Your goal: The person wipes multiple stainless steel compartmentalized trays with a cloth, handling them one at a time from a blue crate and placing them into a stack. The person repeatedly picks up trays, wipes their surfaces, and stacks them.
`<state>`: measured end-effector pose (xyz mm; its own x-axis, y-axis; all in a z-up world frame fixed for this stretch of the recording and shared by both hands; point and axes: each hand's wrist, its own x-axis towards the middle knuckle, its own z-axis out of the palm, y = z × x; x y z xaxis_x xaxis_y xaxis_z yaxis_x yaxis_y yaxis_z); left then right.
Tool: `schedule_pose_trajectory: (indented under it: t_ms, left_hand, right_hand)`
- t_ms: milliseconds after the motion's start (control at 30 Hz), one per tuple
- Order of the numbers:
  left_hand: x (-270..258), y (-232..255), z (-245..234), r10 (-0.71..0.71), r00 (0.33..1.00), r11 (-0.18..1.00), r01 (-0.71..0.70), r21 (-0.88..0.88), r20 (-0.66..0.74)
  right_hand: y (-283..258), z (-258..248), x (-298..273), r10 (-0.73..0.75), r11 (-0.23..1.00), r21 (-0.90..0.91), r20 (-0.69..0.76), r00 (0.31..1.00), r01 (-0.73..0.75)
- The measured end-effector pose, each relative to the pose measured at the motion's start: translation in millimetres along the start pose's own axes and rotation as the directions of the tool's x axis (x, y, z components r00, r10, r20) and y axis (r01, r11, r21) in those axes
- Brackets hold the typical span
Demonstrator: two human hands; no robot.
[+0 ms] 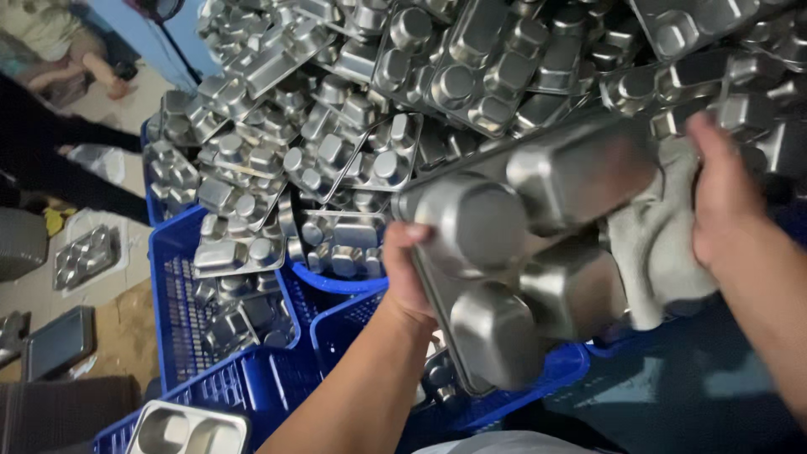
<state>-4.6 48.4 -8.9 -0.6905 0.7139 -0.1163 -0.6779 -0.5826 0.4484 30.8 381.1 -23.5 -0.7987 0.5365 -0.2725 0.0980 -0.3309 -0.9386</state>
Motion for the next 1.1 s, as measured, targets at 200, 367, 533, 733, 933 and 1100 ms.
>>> schedule_pose_trajectory:
  t_ms: [200, 367, 533, 733, 933, 1100]
  left_hand:
    - [18, -15, 9, -0.112, 0.982, 0.993, 0.107, 0.042, 0.150]
    - [40, -29, 28, -0.137, 0.985, 0.981, 0.121, 0.150, 0.106]
    - [39, -41, 32, -0.233, 0.957, 0.962, 0.201, 0.185, 0.171]
    - [45, -43, 37, -0.245, 0.948, 0.955, 0.200, 0.220, 0.202]
    - [45, -47, 44, -0.180, 0.970, 0.947, 0.125, 0.296, 0.165]
    - [27, -46, 41, -0.214, 0.975, 0.950, 0.193, 0.245, 0.063]
  right_hand:
    - [-11, 35, -59, 0.151, 0.884, 0.464, -0.163, 0.975, -0.059]
    - [2, 91, -123, -0.345, 0.938, 0.008, 0.107, 0.932, 0.346]
    - [-20, 58, -74, -0.466, 0.732, -0.538, 0.053, 0.883, 0.418]
    - [-26, 57, -63, -0.575, 0.570, -0.629, 0.155, 0.803, 0.529]
    - [-36, 33, -39, -0.441, 0.731, -0.516, 0.144, 0.886, 0.448]
    - [5, -38, 51, -0.045, 0.948, -0.305, 0.166, 0.985, 0.095]
